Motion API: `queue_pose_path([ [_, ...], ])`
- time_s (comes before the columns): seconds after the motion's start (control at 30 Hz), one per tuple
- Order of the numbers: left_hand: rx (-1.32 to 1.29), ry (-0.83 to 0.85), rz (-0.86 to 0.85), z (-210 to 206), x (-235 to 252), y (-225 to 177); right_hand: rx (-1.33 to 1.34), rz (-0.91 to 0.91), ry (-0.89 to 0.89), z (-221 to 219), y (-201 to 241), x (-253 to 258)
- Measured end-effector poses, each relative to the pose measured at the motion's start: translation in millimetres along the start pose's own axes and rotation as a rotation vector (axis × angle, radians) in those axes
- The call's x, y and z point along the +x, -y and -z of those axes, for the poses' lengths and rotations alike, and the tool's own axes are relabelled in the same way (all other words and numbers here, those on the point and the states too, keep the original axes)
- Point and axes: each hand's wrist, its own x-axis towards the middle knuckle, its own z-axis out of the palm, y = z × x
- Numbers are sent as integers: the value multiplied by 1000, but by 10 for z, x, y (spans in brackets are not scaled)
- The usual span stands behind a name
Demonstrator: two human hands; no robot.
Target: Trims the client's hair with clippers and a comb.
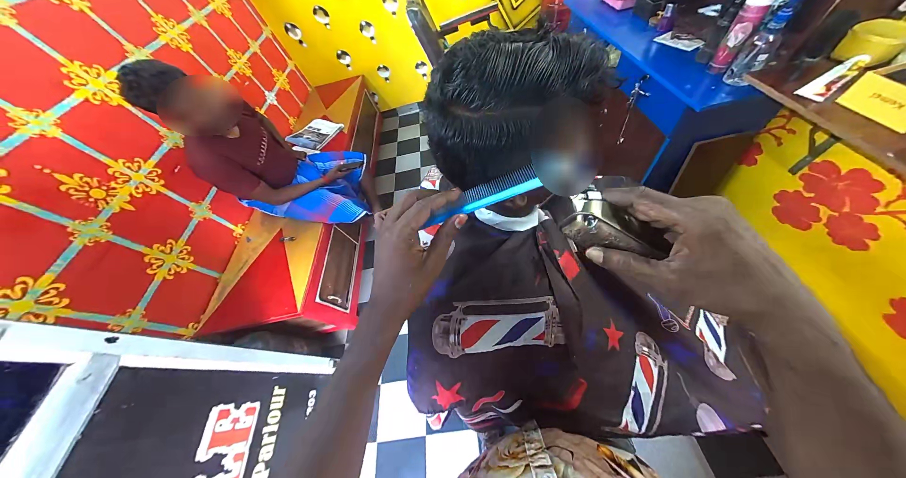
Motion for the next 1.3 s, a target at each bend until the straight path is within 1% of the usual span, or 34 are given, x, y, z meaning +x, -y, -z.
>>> queue_pose_path([
  [0.03,-19,12,30,28,23,-24,16,-35,-8,16,6,26],
  [0.1,7,-19,17,53,61,-60,47,-127,-22,32,40,78],
  [0.27,189,-208,-151,-20,115,-135,199,-320,12,-4,39,202],
  [0.37,240,-284,-201,-85,144,-121,312,-373,65,-15,11,273],
  [0.57,278,-372,-246,-140,167,-89,463,-415,143,-47,20,388],
  [0.67,300,-408,-262,-159,162,-71,485,-410,158,-67,4,433],
  [0.8,323,-436,-268,-173,166,-52,443,-399,185,-73,14,515],
  [0.9,341,-437,-270,-167,167,-43,425,-354,185,-85,52,571],
  [0.97,333,-449,-275,-169,161,-32,382,-302,177,-117,91,610],
  [1.03,274,-486,-255,-161,127,-36,333,-197,169,-175,136,616],
  [1.1,174,-535,-188,-112,93,-94,296,-93,205,-214,192,570],
  [1.17,125,-532,-146,-14,101,-169,268,-40,259,-261,220,464],
  [1.2,133,-510,-170,37,123,-184,254,-37,283,-294,211,403],
  [1.3,230,-399,-324,148,244,-214,240,-67,308,-368,158,232],
])
